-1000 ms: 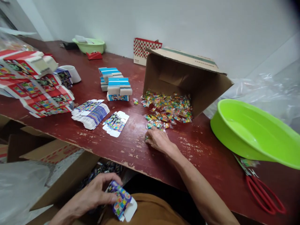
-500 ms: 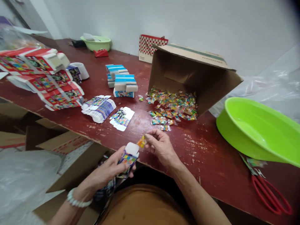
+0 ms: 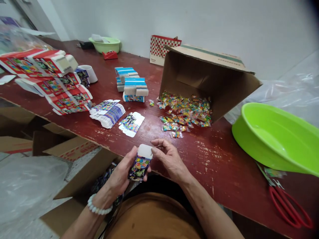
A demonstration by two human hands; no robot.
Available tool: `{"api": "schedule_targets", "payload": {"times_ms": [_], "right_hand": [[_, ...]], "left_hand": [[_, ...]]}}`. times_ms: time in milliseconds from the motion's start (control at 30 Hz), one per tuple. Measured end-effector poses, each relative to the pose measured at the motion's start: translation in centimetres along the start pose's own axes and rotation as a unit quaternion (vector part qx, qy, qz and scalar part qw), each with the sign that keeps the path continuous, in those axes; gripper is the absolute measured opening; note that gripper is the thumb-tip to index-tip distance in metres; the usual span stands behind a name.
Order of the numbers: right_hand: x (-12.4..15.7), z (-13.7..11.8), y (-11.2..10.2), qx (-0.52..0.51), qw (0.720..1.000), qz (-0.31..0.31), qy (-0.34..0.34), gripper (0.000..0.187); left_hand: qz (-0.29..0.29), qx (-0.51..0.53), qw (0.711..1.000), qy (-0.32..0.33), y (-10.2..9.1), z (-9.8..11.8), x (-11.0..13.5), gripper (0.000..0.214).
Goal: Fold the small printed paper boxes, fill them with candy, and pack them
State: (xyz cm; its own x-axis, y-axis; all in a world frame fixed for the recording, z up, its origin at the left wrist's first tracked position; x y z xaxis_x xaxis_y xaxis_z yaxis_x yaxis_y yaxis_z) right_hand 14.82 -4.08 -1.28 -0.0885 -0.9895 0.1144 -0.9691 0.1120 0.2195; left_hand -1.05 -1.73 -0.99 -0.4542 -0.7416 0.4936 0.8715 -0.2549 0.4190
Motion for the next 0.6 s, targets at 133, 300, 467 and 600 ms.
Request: {"api": "schedule_targets", "payload": {"times_ms": [133,300,467,600], "right_hand": [[-0.1,0.8,0.5,-0.094,0.985,-0.09,0.11,0.043],[0.1,0.8,0.2,0.115,0.975,0.046,-0.183,0.019],[0.7,0.3,0.2,0.196,0.954,0.01,-0.226,0.018],[0.4,0.7,0.9,0.081,0.996,0.01,-0.033,0.019]], "left_hand": [[0.003,-0.021,0.998,0.063,0.2,-0.6,-0.3,0.042],[-0.015,0.007,0.999,0.041,0.2,-1.1,-0.4,0.036],[-0.034,0.077,0.996,-0.037,0.2,-0.9,-0.5,0.049],[-0.02,0.074,0.997,0.009,0.3,-0.9,-0.4,0.061]]}}
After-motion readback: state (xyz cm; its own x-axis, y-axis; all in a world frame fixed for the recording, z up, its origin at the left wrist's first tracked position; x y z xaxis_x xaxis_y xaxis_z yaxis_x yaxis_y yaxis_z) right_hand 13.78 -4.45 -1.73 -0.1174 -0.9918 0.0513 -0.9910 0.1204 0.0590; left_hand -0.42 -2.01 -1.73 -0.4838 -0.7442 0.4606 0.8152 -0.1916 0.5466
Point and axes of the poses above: each hand's wrist, its own x-axis away from the middle knuckle, its own y-axis out of the palm, z = x × y, the point moved 1 cm from there along -x, towards the middle knuckle, and after that the axes turned 8 degrees about z, right-handed, at the moved point
